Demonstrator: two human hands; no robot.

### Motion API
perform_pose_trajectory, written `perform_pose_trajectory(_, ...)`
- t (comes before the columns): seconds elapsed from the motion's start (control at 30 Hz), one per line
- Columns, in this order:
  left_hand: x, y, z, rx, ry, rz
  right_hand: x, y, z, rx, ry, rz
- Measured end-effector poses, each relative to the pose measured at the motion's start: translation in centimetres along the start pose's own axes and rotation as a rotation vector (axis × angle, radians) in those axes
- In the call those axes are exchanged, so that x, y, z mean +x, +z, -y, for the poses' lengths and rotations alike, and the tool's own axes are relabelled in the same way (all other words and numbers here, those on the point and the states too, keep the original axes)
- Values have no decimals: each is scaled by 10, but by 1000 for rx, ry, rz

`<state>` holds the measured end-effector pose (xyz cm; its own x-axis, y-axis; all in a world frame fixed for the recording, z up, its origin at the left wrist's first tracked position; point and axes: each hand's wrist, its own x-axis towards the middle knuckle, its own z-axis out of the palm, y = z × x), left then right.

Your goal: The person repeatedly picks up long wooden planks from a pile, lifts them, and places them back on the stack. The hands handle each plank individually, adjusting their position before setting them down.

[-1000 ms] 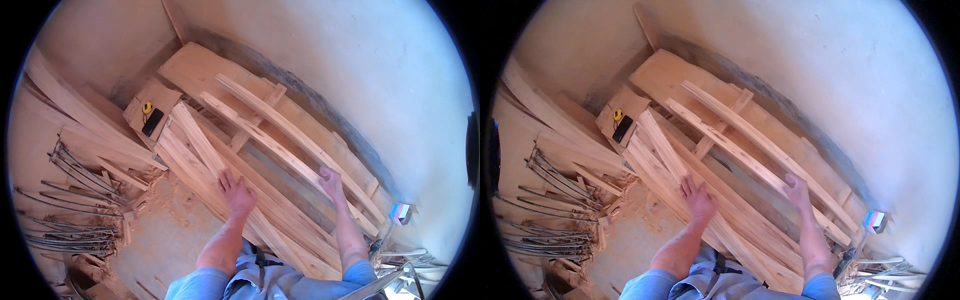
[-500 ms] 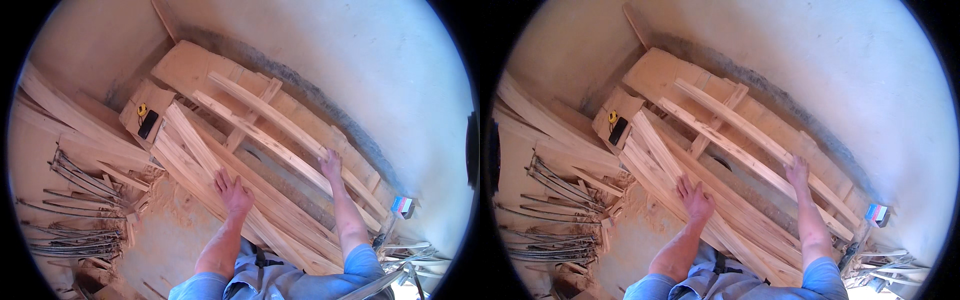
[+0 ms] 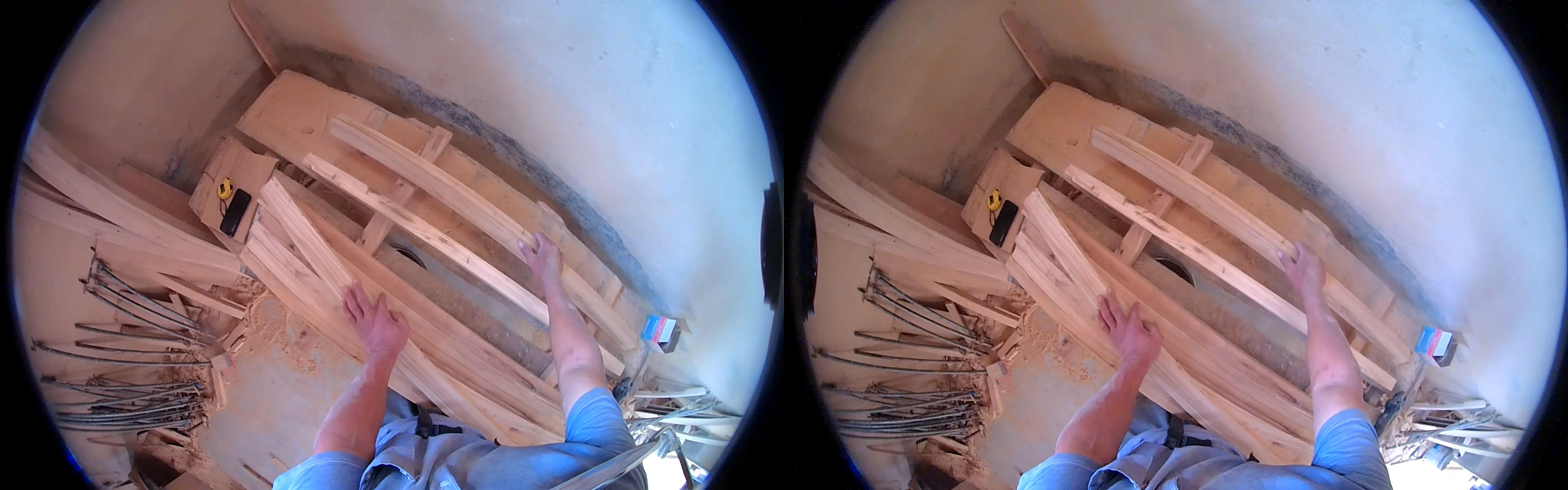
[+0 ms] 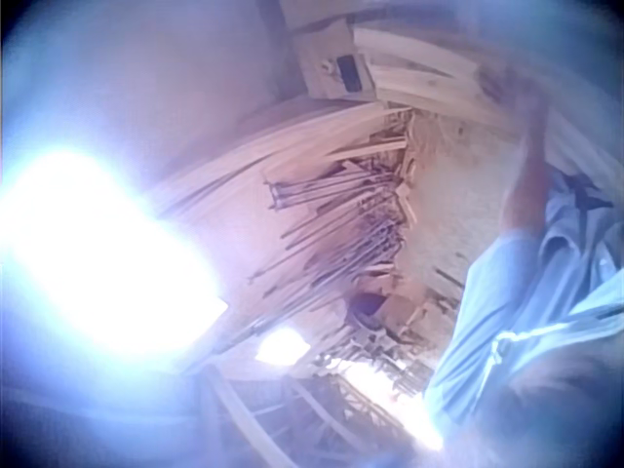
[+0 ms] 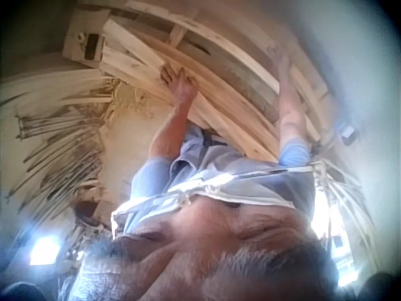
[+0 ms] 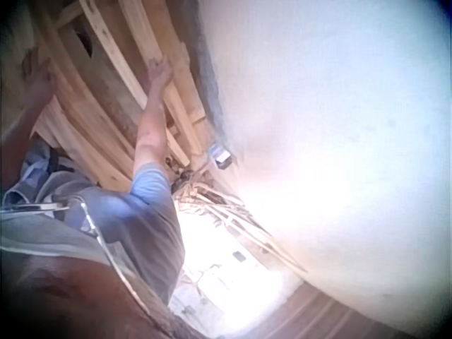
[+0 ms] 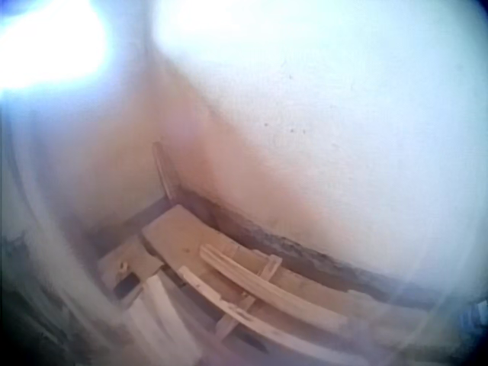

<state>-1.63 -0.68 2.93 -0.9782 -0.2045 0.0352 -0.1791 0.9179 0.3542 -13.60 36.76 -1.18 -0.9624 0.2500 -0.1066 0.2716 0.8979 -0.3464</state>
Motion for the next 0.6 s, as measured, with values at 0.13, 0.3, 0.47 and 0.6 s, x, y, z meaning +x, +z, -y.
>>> perform_pose_trajectory(0.13,-1,1,2,-10,11,3,1,3,-1,-58,-9,-32)
perform_pose_trajectory(0.3,-1,8,2,20,42,-41,0,0,-1,-113,-25,-33)
perform_pose_trajectory(0.47,1,12,-1,87,56,-12,11,-9,4,-189,57,116)
perform_pose_trajectory(0.6,1,12,-6,118,46,36,7,-9,3,-156,29,76)
